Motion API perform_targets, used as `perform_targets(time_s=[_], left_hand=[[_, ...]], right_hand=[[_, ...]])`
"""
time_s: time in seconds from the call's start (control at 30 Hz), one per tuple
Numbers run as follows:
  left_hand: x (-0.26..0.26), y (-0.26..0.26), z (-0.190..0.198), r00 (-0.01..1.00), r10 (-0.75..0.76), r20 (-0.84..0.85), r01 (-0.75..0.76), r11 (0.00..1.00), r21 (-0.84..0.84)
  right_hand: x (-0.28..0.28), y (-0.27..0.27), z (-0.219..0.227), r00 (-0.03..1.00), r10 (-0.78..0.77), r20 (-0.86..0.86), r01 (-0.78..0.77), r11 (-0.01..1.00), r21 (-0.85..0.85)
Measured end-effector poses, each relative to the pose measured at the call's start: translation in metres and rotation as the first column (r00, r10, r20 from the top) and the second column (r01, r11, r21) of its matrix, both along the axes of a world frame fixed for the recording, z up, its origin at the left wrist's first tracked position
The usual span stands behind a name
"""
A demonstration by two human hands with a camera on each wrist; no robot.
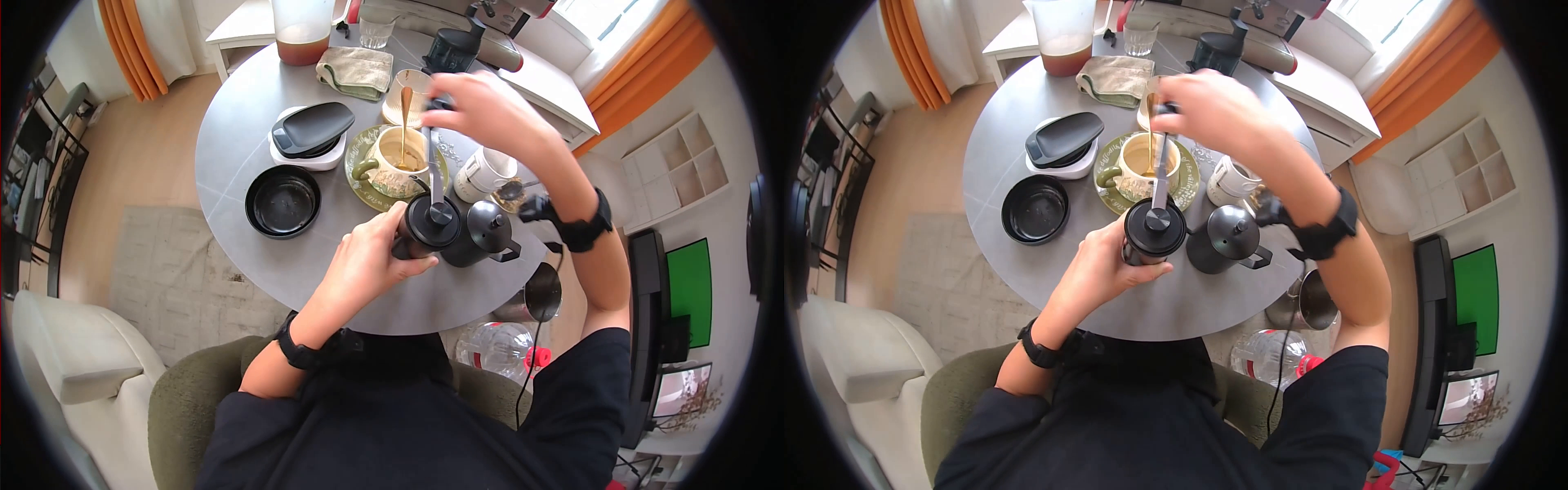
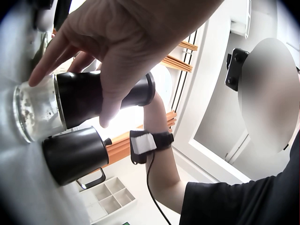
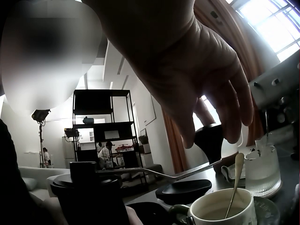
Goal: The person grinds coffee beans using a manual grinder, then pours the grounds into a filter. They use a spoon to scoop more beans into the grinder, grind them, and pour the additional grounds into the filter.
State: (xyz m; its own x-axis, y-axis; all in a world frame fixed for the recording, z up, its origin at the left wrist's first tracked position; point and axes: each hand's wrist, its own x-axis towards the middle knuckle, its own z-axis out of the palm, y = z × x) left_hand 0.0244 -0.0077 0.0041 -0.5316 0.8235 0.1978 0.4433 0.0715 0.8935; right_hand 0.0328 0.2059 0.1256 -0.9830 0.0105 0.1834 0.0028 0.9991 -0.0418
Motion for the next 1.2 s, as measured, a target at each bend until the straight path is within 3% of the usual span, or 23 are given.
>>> perform_targets(time_s=[0.17,0.3,0.37,0.5,0.57,0.63,0.67,0.73,0.77,0.83,0.9,0.97,1.03,1.1,1.17,1.2], left_hand=[[0.001,-0.001,0.001,0.996,-0.023,0.081,0.021,0.999,0.032],[0.000,-0.001,0.002,0.998,-0.014,0.055,0.013,1.000,0.020],[0.000,-0.001,0.001,0.999,-0.013,0.053,0.012,0.999,0.033],[0.000,-0.001,0.001,0.998,-0.018,0.059,0.017,0.999,0.031],[-0.001,-0.001,0.001,0.997,-0.025,0.069,0.025,1.000,0.003],[0.000,-0.002,0.003,0.995,-0.030,0.092,0.034,0.999,-0.038],[0.000,-0.004,0.007,0.995,-0.045,0.091,0.046,0.999,-0.013],[0.001,-0.006,0.005,0.997,-0.043,0.060,0.039,0.997,0.066],[0.001,-0.002,-0.009,0.999,-0.027,0.032,0.023,0.992,0.121],[0.000,0.007,-0.040,1.000,0.007,-0.020,-0.002,0.972,0.234],[-0.004,-0.003,0.001,0.994,-0.108,-0.006,0.108,0.993,-0.039],[-0.001,0.000,0.001,1.000,-0.017,0.005,0.017,1.000,0.005],[0.000,0.001,0.001,1.000,-0.006,0.020,0.007,0.999,-0.033],[0.001,0.001,0.004,0.999,-0.019,0.030,0.020,0.999,-0.026],[0.001,0.001,0.005,0.999,-0.010,0.046,0.011,1.000,-0.014],[0.001,0.001,0.006,0.999,-0.007,0.054,0.008,1.000,-0.008]], right_hand=[[0.095,0.008,0.022,0.970,-0.196,0.146,0.211,0.973,-0.098],[0.155,-0.027,0.037,0.944,-0.166,0.286,0.220,0.961,-0.170],[0.172,-0.052,0.041,0.943,-0.068,0.325,0.139,0.969,-0.203],[0.160,-0.108,0.048,0.841,0.297,0.451,-0.231,0.953,-0.196],[0.142,-0.129,0.041,0.803,0.472,0.365,-0.421,0.881,-0.214],[0.121,-0.148,0.029,0.827,0.513,0.232,-0.487,0.858,-0.161],[0.105,-0.154,0.024,0.823,0.537,0.186,-0.541,0.840,-0.033],[0.067,-0.158,0.021,0.811,0.568,0.140,-0.574,0.819,0.005],[0.048,-0.157,0.022,0.809,0.571,0.137,-0.564,0.821,-0.089],[0.010,-0.149,0.021,0.837,0.528,0.147,-0.529,0.848,-0.036],[-0.022,-0.134,0.018,0.917,0.351,0.190,-0.368,0.928,0.062],[-0.040,-0.101,0.014,0.960,0.225,0.168,-0.236,0.970,0.052],[-0.040,-0.063,0.010,0.987,0.111,0.112,-0.124,0.985,0.119],[-0.022,-0.024,0.013,0.992,0.071,0.104,-0.080,0.994,0.080],[0.007,0.018,0.006,0.990,0.138,0.009,-0.138,0.990,0.038],[0.025,0.020,0.016,0.994,0.025,0.104,-0.023,1.000,-0.021]])
